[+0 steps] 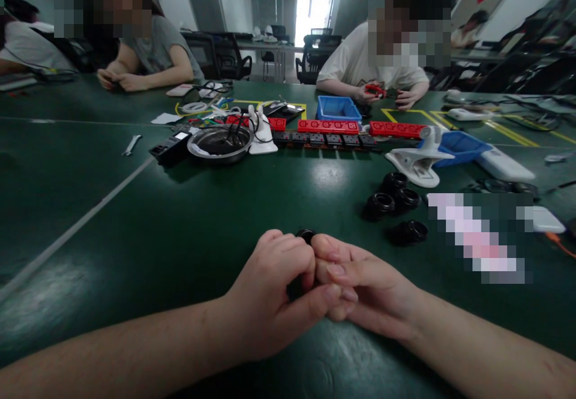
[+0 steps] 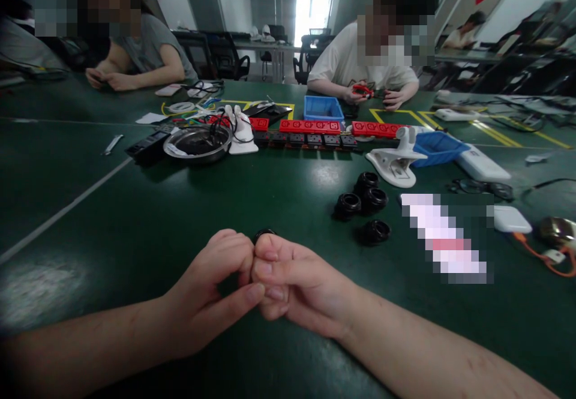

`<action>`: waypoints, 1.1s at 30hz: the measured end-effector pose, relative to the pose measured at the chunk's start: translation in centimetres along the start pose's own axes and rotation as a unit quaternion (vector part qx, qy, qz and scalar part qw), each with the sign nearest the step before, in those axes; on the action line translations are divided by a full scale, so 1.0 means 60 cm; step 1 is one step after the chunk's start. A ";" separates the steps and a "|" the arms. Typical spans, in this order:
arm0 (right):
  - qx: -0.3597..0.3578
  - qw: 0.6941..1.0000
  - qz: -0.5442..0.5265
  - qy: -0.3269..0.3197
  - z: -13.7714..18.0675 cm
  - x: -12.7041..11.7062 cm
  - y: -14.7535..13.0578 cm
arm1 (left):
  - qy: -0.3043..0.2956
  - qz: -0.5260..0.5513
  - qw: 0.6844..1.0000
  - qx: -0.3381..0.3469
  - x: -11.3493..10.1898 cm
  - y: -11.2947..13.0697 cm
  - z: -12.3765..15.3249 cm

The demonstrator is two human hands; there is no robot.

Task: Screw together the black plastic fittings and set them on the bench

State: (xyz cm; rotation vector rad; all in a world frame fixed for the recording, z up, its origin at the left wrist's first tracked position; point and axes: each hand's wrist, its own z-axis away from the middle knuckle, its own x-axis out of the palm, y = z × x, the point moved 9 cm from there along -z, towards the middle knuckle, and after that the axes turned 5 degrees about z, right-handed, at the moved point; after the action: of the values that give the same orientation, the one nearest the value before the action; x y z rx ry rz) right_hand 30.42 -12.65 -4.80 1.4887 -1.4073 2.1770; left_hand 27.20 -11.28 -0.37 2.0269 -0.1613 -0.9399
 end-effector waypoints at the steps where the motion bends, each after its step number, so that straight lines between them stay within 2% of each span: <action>1: -0.003 1.000 0.002 0.001 0.000 0.000 -0.001 | -0.001 0.001 1.000 -0.001 0.000 -0.001 0.000; 9: -0.007 1.000 0.020 0.023 0.000 -0.005 0.000 | -0.005 -0.014 0.999 -0.040 0.005 -0.017 -0.002; 15: -0.002 1.000 -0.019 0.019 0.002 -0.005 0.001 | -0.008 0.037 0.999 -0.036 0.007 -0.015 0.000; 22: -0.002 0.999 -0.040 0.009 0.000 -0.003 0.005 | -0.009 0.028 0.999 -0.020 0.007 -0.010 0.001; 24: -0.002 1.000 -0.024 0.012 0.000 -0.002 0.002 | -0.010 0.021 1.000 -0.019 0.007 -0.012 0.001; 27: -0.035 0.997 0.071 0.019 0.003 0.001 -0.026 | -0.007 0.010 1.000 -0.002 0.003 -0.021 -0.002; 30: -0.125 0.966 0.213 0.071 0.010 -0.014 -0.087 | 0.037 -0.007 0.999 0.016 -0.015 -0.044 -0.008; 33: -0.214 0.890 0.365 0.168 0.023 -0.057 -0.150 | 0.058 0.000 0.998 -0.009 -0.026 -0.086 -0.017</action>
State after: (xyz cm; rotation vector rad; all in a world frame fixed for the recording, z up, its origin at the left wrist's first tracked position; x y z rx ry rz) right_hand 38.17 -7.56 -1.96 0.4182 -2.3487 2.0815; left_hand 25.64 -6.79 -3.09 2.0585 -0.0906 -0.8184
